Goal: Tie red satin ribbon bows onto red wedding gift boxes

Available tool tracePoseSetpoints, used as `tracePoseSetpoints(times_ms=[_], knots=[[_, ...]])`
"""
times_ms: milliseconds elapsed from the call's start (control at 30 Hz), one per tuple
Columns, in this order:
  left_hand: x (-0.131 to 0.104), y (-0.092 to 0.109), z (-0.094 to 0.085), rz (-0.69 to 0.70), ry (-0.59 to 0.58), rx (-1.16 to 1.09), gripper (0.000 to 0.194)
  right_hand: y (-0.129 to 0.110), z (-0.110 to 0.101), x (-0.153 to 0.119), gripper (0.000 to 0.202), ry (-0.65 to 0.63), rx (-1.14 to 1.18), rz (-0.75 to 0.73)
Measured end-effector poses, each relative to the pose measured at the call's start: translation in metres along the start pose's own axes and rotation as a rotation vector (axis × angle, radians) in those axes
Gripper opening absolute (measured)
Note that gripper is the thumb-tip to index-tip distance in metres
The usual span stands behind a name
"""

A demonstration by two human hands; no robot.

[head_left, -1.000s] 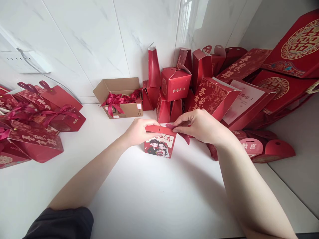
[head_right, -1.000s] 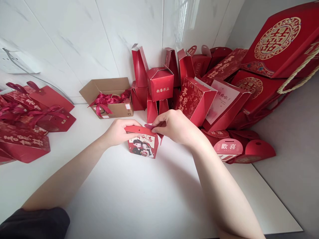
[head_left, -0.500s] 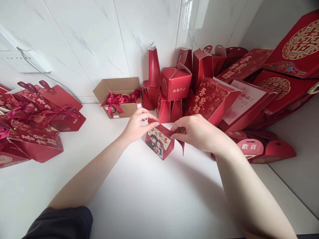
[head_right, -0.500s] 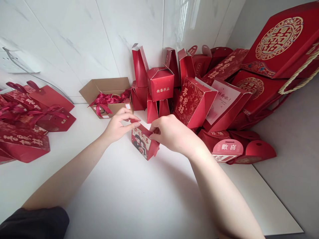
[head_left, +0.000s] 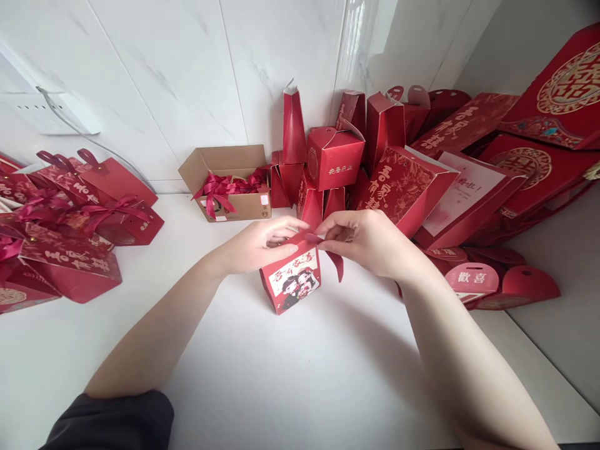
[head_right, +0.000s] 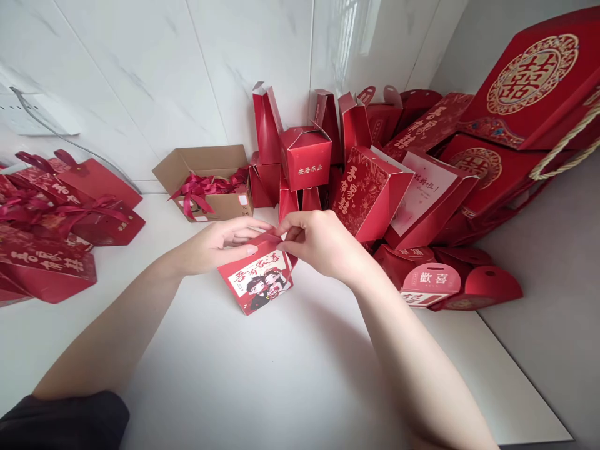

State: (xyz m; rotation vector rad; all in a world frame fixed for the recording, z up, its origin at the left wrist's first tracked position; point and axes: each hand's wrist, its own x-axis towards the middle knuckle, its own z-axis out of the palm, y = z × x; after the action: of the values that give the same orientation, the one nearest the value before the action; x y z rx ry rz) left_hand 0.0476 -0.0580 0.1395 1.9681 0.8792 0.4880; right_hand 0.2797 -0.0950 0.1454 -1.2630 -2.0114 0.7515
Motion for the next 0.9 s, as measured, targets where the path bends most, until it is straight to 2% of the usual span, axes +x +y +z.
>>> tracePoseSetpoints(times_ms=[100, 167, 233, 333, 433, 500, 567, 667, 733, 800, 900], knots=[[-0.004, 0.005, -0.002, -0.016, 0.014, 0.125, 0.022, 0.005, 0.002, 0.002, 0.023, 0.024, -0.059, -0.006], [-0.009, 0.009, -0.006, -0.022, 0.043, 0.312, 0.023, 0.008, 0.006, 0.004, 0.018, 0.003, -0.077, -0.006], [-0.016, 0.011, -0.010, -0.017, 0.021, 0.453, 0.025, 0.008, 0.009, 0.006, 0.012, -0.014, -0.072, -0.005], [-0.021, 0.011, -0.016, -0.019, -0.038, 0.525, 0.023, 0.006, 0.009, 0.005, 0.011, -0.024, -0.043, -0.013], [-0.015, 0.005, -0.016, -0.028, -0.007, 0.526, 0.023, 0.002, 0.006, 0.003, 0.010, 0.033, -0.031, -0.029], [-0.007, -0.001, -0.013, -0.008, 0.001, 0.477, 0.021, 0.001, 0.002, 0.002, 0.009, 0.124, -0.053, -0.040], [0.000, -0.006, -0.009, 0.022, -0.018, 0.421, 0.021, 0.004, -0.003, 0.002, 0.008, 0.268, -0.116, -0.069], [0.005, -0.009, -0.003, 0.030, -0.051, 0.368, 0.022, 0.014, -0.008, 0.006, 0.008, 0.525, -0.254, -0.166], [0.005, -0.009, 0.000, 0.016, -0.060, 0.349, 0.023, 0.021, -0.009, 0.008, 0.010, 0.619, -0.315, -0.249], [0.005, -0.009, 0.000, 0.010, -0.066, 0.340, 0.023, 0.024, -0.007, 0.010, 0.013, 0.615, -0.329, -0.323], [0.005, -0.009, 0.000, 0.008, -0.062, 0.335, 0.021, 0.022, 0.001, 0.009, 0.020, 0.472, -0.316, -0.411]])
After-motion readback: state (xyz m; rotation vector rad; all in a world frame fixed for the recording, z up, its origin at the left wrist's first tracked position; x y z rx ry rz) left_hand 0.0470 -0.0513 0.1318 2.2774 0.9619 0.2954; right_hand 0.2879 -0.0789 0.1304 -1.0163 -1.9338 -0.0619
